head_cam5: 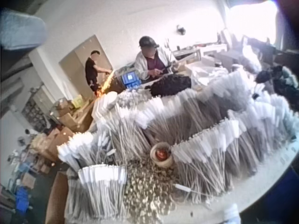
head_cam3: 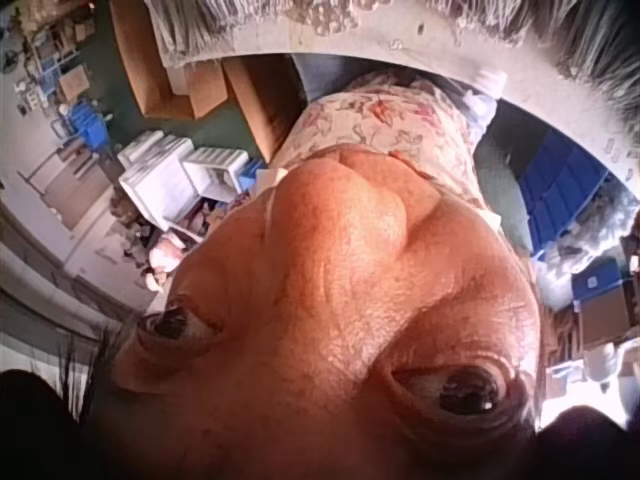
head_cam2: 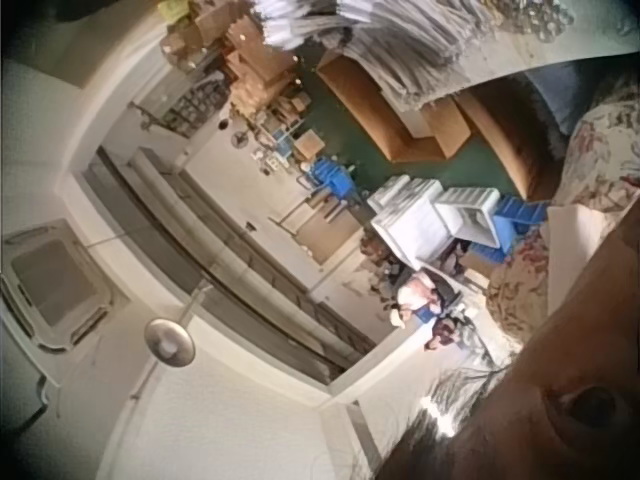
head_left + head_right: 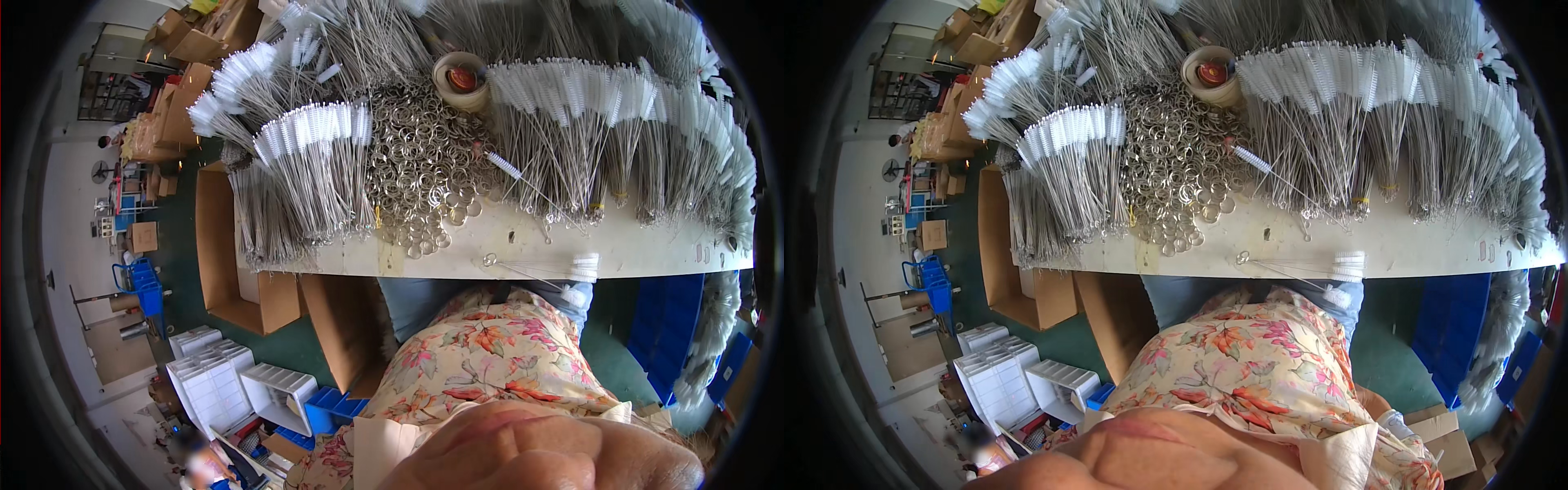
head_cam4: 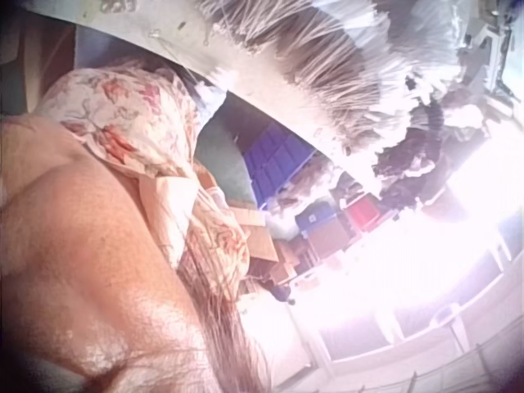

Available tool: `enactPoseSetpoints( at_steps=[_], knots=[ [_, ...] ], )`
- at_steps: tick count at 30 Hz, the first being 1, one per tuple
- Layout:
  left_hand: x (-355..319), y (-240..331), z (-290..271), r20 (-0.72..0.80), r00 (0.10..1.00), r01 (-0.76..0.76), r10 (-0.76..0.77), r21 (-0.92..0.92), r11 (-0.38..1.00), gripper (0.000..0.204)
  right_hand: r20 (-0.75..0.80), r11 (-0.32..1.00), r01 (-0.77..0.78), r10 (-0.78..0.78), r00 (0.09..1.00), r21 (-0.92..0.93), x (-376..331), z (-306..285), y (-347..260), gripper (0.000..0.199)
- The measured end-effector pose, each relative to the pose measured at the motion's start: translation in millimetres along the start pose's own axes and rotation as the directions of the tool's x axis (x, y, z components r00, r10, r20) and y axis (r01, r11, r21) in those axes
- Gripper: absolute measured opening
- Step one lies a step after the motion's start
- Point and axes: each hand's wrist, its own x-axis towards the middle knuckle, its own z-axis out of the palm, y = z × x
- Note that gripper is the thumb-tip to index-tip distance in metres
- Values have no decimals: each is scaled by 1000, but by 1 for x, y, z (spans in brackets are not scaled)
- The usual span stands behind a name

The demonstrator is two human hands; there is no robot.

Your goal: Assembling keychain components by attaching rings to white plastic tassels.

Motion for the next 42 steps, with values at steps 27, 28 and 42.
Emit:
enactPoseSetpoints(
  at_steps=[27, 28, 42],
  knots=[
    [-60, -68, 112, 236, 955, 265, -179, -407, 874, 19, 11, 609, -145, 218, 976, 780, 63, 309, -344, 8],
    [-60, -67, 116, 243, 953, 269, -178, -415, 869, 19, 19, 559, -131, 202, 979, 819, 62, 308, -335, 9],
    [-67, -16, 144, 321, 947, 142, 24, -486, 862, 19, -15, 460, -122, 282, 959, 880, 63, 321, -411, 24]
  ],
)
